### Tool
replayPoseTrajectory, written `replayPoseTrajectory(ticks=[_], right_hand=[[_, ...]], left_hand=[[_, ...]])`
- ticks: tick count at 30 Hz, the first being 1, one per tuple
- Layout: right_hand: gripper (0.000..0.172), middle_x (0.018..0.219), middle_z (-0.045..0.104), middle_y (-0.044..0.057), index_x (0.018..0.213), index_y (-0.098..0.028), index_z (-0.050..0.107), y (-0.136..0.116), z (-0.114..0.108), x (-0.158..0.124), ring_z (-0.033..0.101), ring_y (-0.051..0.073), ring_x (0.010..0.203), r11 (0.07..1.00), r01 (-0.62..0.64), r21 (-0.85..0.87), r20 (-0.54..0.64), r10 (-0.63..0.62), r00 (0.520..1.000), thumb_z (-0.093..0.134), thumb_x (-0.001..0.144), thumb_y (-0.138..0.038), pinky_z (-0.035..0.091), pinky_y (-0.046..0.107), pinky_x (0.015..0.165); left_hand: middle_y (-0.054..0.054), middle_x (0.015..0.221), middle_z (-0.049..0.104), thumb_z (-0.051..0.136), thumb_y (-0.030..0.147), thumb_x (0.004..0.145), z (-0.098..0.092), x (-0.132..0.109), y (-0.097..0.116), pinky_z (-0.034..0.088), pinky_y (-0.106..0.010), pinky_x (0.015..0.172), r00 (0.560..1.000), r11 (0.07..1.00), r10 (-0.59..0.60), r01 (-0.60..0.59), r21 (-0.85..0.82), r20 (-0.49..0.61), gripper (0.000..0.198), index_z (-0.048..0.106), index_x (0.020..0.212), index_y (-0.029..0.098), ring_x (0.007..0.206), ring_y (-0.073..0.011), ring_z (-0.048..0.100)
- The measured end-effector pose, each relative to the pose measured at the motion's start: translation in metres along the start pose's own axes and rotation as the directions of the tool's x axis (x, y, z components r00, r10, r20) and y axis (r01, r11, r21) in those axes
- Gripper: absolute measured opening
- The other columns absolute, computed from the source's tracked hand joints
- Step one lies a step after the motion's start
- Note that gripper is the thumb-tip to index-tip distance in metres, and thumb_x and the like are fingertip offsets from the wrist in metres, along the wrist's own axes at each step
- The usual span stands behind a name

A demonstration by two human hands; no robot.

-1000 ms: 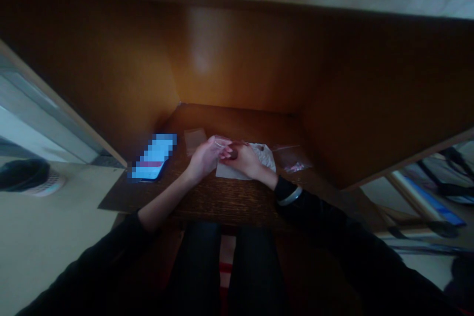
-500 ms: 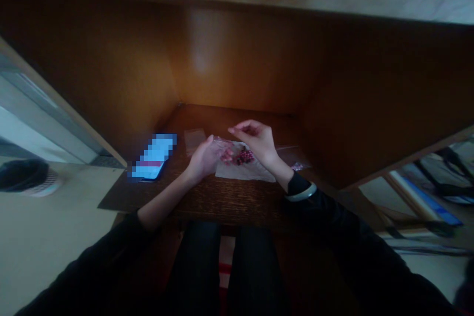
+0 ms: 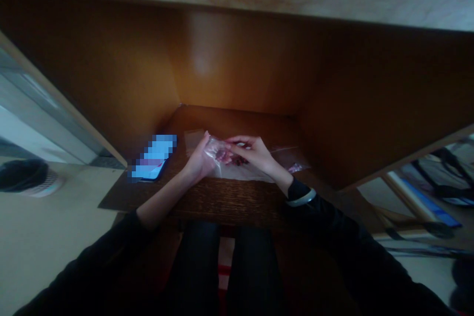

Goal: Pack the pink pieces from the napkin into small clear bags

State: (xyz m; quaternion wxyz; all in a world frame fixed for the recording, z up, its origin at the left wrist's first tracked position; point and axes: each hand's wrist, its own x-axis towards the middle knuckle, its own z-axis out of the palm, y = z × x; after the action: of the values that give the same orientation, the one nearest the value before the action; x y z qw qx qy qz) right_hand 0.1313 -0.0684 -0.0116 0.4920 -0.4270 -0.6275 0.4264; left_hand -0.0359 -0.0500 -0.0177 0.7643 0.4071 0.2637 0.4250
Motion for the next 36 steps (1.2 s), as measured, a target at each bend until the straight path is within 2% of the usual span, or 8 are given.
replayPoseTrajectory(ticks=[5, 9, 12, 18, 23, 26, 33, 36], right_hand=[[0.020, 0.076, 0.072, 0.002, 0.089, -0.019, 0.074, 0.013, -0.001, 0.000, 0.063, 0.013, 0.058, 0.997, -0.070, 0.043, -0.057, 0.073, 0.996, 0.073, 0.076, -0.034, 0.050, 0.027, 0.053], [0.019, 0.073, 0.070, 0.002, 0.086, -0.019, 0.074, 0.021, -0.005, 0.003, 0.058, 0.011, 0.053, 0.995, -0.098, 0.027, -0.128, 0.101, 0.987, 0.071, 0.077, -0.035, 0.046, 0.025, 0.048], [0.019, 0.075, 0.069, 0.002, 0.085, -0.019, 0.072, 0.023, -0.006, 0.004, 0.058, 0.010, 0.055, 0.997, -0.075, 0.028, -0.151, 0.078, 0.985, 0.071, 0.076, -0.036, 0.045, 0.024, 0.048], [0.024, 0.057, 0.061, -0.004, 0.082, -0.018, 0.067, 0.025, -0.006, 0.003, 0.052, 0.008, 0.044, 0.973, -0.183, 0.143, -0.063, 0.193, 0.979, 0.072, 0.074, -0.040, 0.040, 0.022, 0.043], [0.021, 0.054, 0.058, -0.006, 0.077, -0.019, 0.063, 0.022, -0.005, 0.001, 0.050, 0.007, 0.041, 0.970, -0.130, 0.204, -0.096, 0.152, 0.984, 0.072, 0.075, -0.038, 0.038, 0.021, 0.041], [0.019, 0.053, 0.057, -0.006, 0.076, -0.019, 0.064, 0.019, -0.004, 0.000, 0.049, 0.007, 0.041, 0.974, -0.114, 0.197, -0.075, 0.131, 0.989, 0.071, 0.077, -0.037, 0.037, 0.021, 0.042], [0.022, 0.060, 0.059, -0.005, 0.075, -0.019, 0.065, 0.022, -0.003, 0.000, 0.048, 0.006, 0.045, 0.981, -0.106, 0.163, -0.094, 0.123, 0.988, 0.073, 0.075, -0.040, 0.038, 0.020, 0.043], [0.024, 0.061, 0.061, -0.004, 0.079, -0.019, 0.067, 0.023, -0.002, -0.001, 0.049, 0.006, 0.045, 0.976, -0.145, 0.165, -0.090, 0.162, 0.983, 0.072, 0.075, -0.041, 0.040, 0.020, 0.042]], left_hand=[[-0.012, 0.070, 0.070, 0.039, 0.073, 0.084, -0.003, 0.003, -0.005, 0.053, -0.035, 0.069, 0.998, 0.989, -0.066, 0.064, 0.137, 0.005, 0.067, 0.067, 0.077, 0.013, 0.073, -0.0239, 0.067], [-0.010, 0.076, 0.072, 0.053, 0.059, 0.085, -0.008, 0.000, -0.008, 0.054, -0.033, 0.071, 0.978, 0.930, 0.149, -0.088, 0.358, -0.144, 0.047, 0.069, 0.079, 0.015, 0.075, -0.0220, 0.068], [-0.005, 0.084, 0.073, 0.067, 0.041, 0.079, -0.011, -0.002, -0.008, 0.054, -0.032, 0.078, 0.949, 0.840, 0.293, -0.195, 0.506, -0.121, 0.024, 0.070, 0.083, 0.017, 0.078, -0.0187, 0.069], [-0.006, 0.090, 0.074, 0.068, 0.033, 0.078, -0.012, -0.002, -0.008, 0.057, -0.034, 0.078, 0.956, 0.881, 0.270, -0.197, 0.431, -0.115, 0.020, 0.068, 0.089, 0.017, 0.075, -0.0167, 0.070], [-0.005, 0.085, 0.072, 0.067, 0.037, 0.078, -0.011, 0.001, -0.008, 0.056, -0.027, 0.059, 0.951, 0.903, 0.252, -0.165, 0.397, -0.179, 0.023, 0.064, 0.087, 0.016, 0.062, -0.0143, 0.067], [-0.003, 0.081, 0.070, 0.066, 0.041, 0.079, -0.012, 0.000, -0.008, 0.049, -0.023, 0.048, 0.938, 0.870, 0.290, -0.175, 0.460, -0.191, 0.024, 0.062, 0.083, 0.018, 0.055, -0.0126, 0.063], [0.000, 0.073, 0.067, 0.063, 0.035, 0.082, -0.012, -0.003, -0.004, 0.048, -0.024, 0.063, 0.909, 0.751, 0.395, -0.236, 0.616, -0.133, 0.020, 0.064, 0.074, 0.018, 0.065, -0.0124, 0.061], [0.000, 0.068, 0.065, 0.062, 0.034, 0.082, -0.011, -0.005, -0.002, 0.047, -0.023, 0.060, 0.910, 0.727, 0.402, -0.252, 0.639, -0.099, 0.019, 0.064, 0.072, 0.018, 0.062, -0.0124, 0.059]])
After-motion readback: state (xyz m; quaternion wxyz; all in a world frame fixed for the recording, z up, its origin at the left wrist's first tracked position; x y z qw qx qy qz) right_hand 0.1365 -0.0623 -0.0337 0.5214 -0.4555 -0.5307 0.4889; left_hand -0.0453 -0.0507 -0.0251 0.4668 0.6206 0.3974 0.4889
